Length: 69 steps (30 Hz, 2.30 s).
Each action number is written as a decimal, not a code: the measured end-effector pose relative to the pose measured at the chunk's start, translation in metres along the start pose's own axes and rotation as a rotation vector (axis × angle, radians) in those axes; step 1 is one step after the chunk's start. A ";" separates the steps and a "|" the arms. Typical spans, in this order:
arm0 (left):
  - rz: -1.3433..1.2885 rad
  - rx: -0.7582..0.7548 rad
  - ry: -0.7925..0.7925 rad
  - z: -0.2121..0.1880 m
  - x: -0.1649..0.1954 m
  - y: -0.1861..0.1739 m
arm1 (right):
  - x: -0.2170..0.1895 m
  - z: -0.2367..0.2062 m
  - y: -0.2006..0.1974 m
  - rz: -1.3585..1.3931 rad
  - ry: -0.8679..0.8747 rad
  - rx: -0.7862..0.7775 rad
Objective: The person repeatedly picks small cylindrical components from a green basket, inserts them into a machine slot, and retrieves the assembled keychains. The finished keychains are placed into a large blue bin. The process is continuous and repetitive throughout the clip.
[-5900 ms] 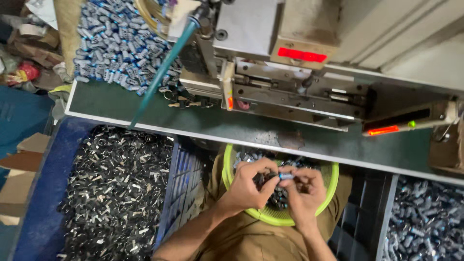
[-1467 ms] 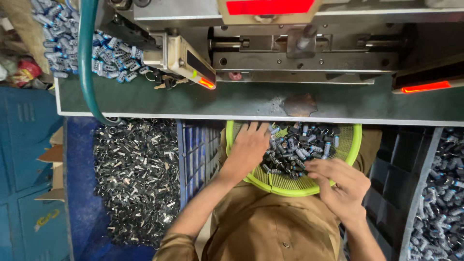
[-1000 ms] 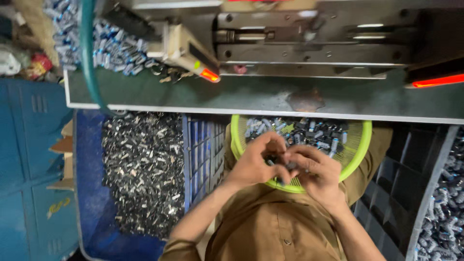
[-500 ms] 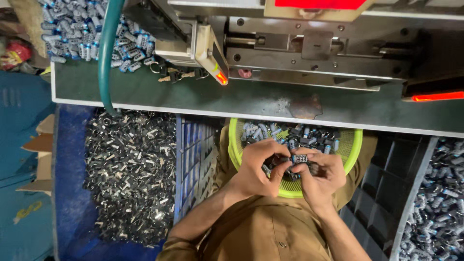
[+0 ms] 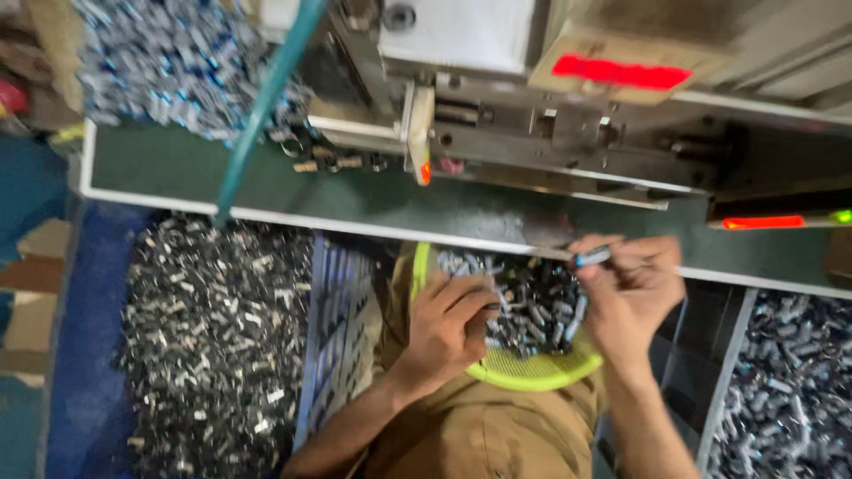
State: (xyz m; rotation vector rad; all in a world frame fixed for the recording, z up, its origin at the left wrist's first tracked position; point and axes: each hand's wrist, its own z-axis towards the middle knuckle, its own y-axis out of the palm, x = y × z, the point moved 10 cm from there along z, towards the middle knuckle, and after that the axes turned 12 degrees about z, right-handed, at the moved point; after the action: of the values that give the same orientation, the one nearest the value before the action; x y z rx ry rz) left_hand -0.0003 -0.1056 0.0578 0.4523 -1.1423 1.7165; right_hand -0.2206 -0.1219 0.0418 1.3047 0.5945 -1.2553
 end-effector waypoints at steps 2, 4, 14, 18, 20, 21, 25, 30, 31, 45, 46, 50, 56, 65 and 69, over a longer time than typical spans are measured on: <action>-0.191 -0.106 -0.183 -0.004 -0.018 0.015 | -0.044 0.030 0.024 -0.359 -0.276 -0.017; -0.445 -0.247 -0.414 -0.020 -0.036 0.039 | -0.080 0.046 0.068 -0.876 -0.707 -0.166; -0.882 -0.360 -0.551 -0.070 -0.051 0.068 | -0.073 0.093 0.101 -0.974 -0.492 -0.450; -0.790 -0.334 -0.459 -0.054 -0.051 0.055 | -0.080 0.027 0.088 -1.064 -0.562 -0.430; -0.837 -0.284 -0.464 -0.047 -0.052 0.048 | -0.041 -0.010 0.070 -0.687 -0.332 -0.459; -0.864 -0.276 -0.485 -0.046 -0.053 0.047 | -0.004 -0.031 0.061 -0.586 -0.113 -0.473; -0.756 -0.267 -0.369 -0.042 -0.035 0.048 | 0.078 -0.108 -0.014 -0.295 0.371 -0.002; -0.346 -0.321 -0.414 -0.049 -0.035 0.074 | 0.067 -0.125 -0.032 -0.687 0.110 -0.013; -0.215 -0.352 -0.359 -0.048 -0.032 0.079 | 0.065 -0.120 -0.031 -0.722 0.075 -0.029; -0.051 0.100 -0.132 -0.034 -0.012 0.016 | 0.043 -0.070 0.022 -0.444 -0.049 -0.080; -0.094 0.119 -0.049 -0.032 -0.007 0.008 | 0.043 -0.070 0.025 -0.434 -0.068 -0.092; -0.154 0.068 0.018 -0.029 -0.010 0.008 | 0.058 -0.072 0.021 -0.249 -0.007 -0.156; -0.031 0.139 0.002 -0.035 -0.009 0.019 | 0.089 -0.082 -0.006 0.029 0.242 -0.056; -0.097 0.093 -0.234 -0.034 -0.041 0.014 | 0.098 -0.081 0.019 -0.021 0.210 -0.119; -0.185 0.040 -0.237 -0.019 -0.047 0.019 | 0.112 -0.063 0.012 0.100 0.268 0.039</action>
State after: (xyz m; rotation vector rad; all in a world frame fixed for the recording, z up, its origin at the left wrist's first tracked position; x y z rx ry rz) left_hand 0.0081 -0.1153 0.0047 0.7785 -1.1941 1.5558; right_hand -0.1574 -0.1042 -0.0692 1.5298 0.6865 -1.0223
